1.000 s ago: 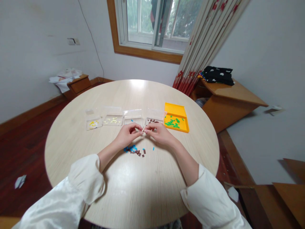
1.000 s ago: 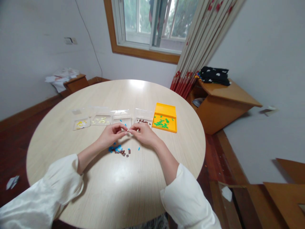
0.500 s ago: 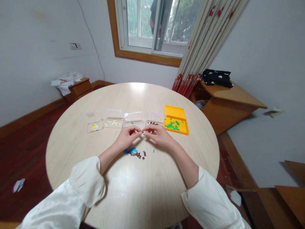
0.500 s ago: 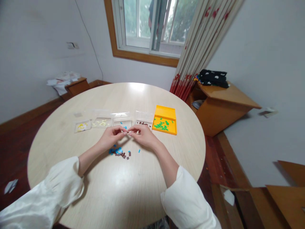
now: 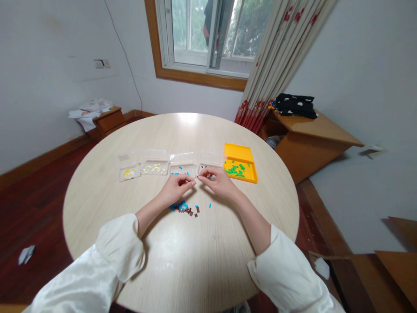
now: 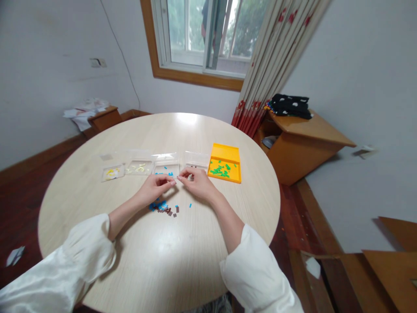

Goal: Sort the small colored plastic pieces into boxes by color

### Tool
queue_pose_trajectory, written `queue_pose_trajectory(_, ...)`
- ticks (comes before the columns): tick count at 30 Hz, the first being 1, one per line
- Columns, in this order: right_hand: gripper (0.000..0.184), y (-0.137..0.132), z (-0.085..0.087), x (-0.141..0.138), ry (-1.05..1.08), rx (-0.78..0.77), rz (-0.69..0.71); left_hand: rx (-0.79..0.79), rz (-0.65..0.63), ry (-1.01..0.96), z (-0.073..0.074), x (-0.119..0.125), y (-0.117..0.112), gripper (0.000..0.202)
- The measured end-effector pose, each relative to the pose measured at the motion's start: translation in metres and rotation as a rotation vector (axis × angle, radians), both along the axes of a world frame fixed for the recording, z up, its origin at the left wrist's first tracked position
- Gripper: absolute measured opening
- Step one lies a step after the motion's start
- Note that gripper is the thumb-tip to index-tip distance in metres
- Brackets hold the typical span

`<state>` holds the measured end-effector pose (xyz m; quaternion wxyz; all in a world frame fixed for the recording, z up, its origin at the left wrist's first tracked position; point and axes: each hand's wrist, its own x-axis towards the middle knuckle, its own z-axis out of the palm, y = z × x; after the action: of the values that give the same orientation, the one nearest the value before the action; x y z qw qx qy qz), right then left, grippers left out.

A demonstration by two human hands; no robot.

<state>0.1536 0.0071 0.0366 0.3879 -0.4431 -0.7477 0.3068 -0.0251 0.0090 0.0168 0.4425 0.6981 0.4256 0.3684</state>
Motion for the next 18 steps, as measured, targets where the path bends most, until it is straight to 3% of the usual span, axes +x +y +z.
queue_pose_trajectory(5, 0.009, 0.008, -0.001, 0.008, -0.028, 0.097, -0.275, 0.122, -0.274, 0.121, 0.004, -0.002, -0.006, 0.015)
queue_pose_trajectory(8, 0.01, 0.013, -0.003, 0.014, -0.112, 0.135, -0.407, 0.096, -0.398, 0.162, 0.002, -0.004, -0.009, 0.018)
queue_pose_trajectory(18, 0.017, 0.018, -0.014, 0.022, -0.352, 0.162, -0.567, 0.151, -0.524, 0.311, 0.001, -0.005, -0.01, 0.02)
